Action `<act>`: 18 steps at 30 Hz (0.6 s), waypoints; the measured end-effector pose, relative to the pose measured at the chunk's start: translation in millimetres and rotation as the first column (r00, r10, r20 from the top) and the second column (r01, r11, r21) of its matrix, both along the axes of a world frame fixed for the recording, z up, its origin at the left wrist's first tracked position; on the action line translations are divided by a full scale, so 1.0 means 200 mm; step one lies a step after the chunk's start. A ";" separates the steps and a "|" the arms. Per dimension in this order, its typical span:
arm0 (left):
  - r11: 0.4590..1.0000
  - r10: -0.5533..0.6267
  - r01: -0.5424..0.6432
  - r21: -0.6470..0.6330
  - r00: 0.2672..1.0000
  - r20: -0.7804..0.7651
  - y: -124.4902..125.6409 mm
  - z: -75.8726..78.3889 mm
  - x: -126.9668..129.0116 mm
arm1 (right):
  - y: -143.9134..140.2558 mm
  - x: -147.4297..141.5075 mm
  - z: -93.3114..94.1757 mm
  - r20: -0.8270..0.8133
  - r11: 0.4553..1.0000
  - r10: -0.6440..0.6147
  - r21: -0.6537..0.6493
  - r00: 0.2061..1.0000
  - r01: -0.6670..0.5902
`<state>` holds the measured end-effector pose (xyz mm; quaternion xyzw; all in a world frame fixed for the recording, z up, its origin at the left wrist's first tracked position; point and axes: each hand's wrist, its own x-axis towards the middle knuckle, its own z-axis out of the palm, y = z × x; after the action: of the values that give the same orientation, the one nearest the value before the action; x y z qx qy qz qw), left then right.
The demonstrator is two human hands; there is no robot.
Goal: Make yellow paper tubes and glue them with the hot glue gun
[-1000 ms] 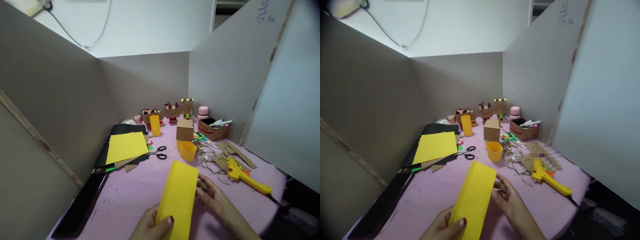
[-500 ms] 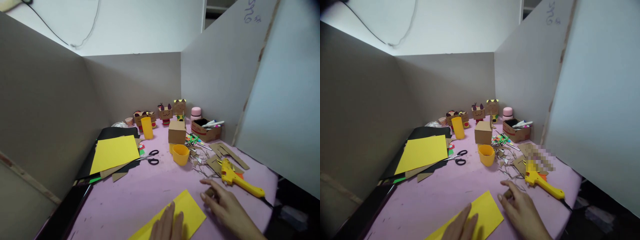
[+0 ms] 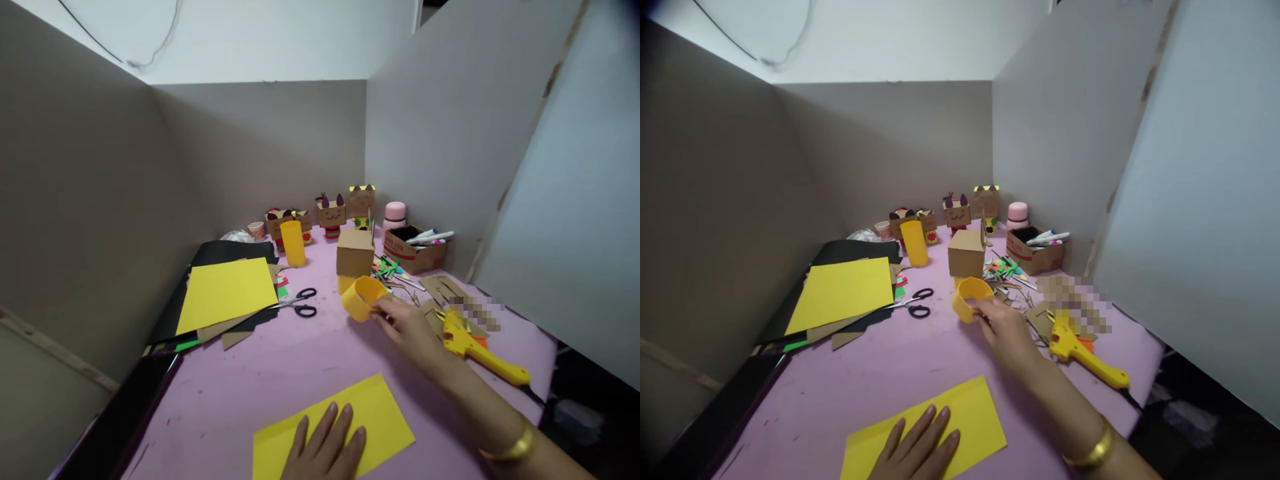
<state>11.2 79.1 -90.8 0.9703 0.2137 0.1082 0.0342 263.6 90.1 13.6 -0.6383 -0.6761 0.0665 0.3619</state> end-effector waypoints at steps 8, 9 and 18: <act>0.994 0.107 -0.111 0.017 0.979 0.175 -0.05 0.00 -0.05 | -0.38 0.02 0.12 -0.110 0.825 0.496 -0.249 0.862 -0.507; 0.987 0.160 -0.160 -0.017 0.962 0.222 -0.07 0.00 -0.05 | -0.39 0.00 0.12 -0.086 0.796 0.534 -0.285 0.841 -0.534; 0.887 0.289 -0.156 -0.434 0.922 0.259 -0.12 0.17 -0.02 | -0.43 0.02 -0.01 -0.193 0.886 0.376 -0.213 0.906 -0.413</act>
<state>6.6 54.6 -56.4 0.8804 0.3343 0.2187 0.2554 267.3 3.2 12.1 -0.5209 -0.7497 0.2696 0.3066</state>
